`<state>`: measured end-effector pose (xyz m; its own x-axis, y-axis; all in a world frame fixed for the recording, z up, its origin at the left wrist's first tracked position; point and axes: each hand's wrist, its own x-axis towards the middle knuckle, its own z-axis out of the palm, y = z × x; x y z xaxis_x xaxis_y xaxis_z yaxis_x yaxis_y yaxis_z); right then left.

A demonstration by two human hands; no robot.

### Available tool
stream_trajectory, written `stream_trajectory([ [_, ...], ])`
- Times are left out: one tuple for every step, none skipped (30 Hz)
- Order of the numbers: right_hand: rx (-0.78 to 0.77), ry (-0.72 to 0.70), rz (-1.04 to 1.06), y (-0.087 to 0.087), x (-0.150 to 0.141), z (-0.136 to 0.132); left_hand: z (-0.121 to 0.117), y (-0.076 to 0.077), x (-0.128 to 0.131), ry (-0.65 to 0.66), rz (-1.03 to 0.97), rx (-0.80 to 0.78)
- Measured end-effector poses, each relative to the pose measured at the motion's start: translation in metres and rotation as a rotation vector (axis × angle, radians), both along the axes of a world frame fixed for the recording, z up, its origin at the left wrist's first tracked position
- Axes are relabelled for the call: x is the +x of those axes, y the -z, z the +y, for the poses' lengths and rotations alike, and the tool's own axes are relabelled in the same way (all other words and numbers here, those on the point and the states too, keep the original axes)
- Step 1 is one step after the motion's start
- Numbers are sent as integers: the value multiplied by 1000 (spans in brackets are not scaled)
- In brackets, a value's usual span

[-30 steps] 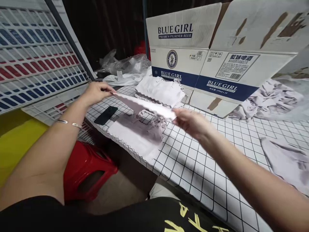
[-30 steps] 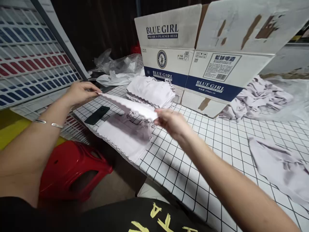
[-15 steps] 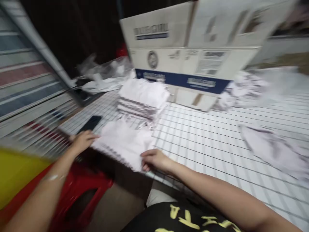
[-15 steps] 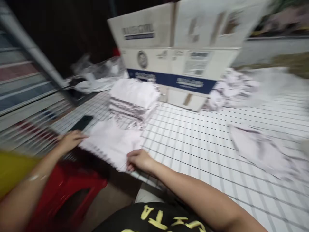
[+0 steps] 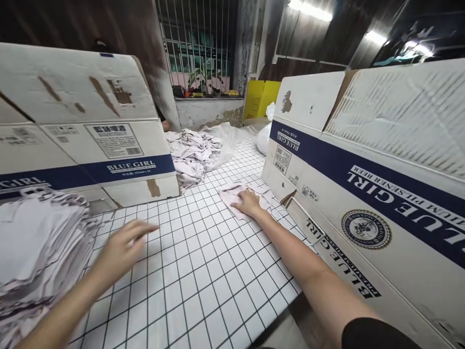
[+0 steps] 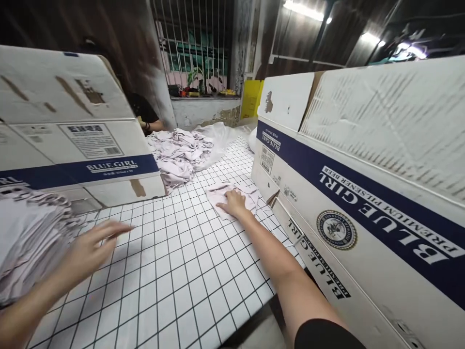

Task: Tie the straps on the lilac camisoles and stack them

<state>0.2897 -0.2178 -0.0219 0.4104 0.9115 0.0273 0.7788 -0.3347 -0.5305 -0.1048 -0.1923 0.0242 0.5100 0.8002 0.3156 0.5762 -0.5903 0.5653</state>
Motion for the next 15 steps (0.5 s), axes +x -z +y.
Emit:
stream_trajectory([
  [-17, -35, 9, 6, 2, 3, 16, 6, 43, 60, 0, -17],
  [-24, -82, 28, 10, 2, 5, 30, 12, 87, 138, 3, -34],
  [-23, -139, 59, 12, 0, 5, 42, 17, 128, 216, 0, -47],
  [-10, -208, 114, 11, -1, 3, 50, 21, 164, 307, 19, -59],
  [15, -283, 195, 7, 0, -2, 55, 24, 194, 388, 75, -109],
  [40, -358, 297, -1, 3, -9, 57, 24, 215, 466, 137, -186],
  [60, -423, 411, -12, 8, -19, 57, 22, 227, 548, 192, -284],
  [65, -472, 523, -25, 15, -29, 54, 17, 231, 623, 226, -396],
  [55, -501, 622, -40, 23, -40, 51, 9, 227, 691, 228, -512],
  [35, -506, 699, -56, 30, -50, 46, -2, 218, 746, 198, -625],
  [14, -516, 769, -72, 36, -59, 42, -14, 204, 780, 145, -730],
  [5, -524, 839, -85, 40, -65, 37, -27, 189, 791, 85, -827],
  [2, -533, 901, -96, 41, -68, 33, -40, 173, 781, 28, -912],
  [-2, -544, 956, -103, 39, -68, 30, -50, 157, 756, -16, -985],
  [-7, -550, 996, -106, 35, -66, 27, -57, 143, 719, -44, -1040],
])
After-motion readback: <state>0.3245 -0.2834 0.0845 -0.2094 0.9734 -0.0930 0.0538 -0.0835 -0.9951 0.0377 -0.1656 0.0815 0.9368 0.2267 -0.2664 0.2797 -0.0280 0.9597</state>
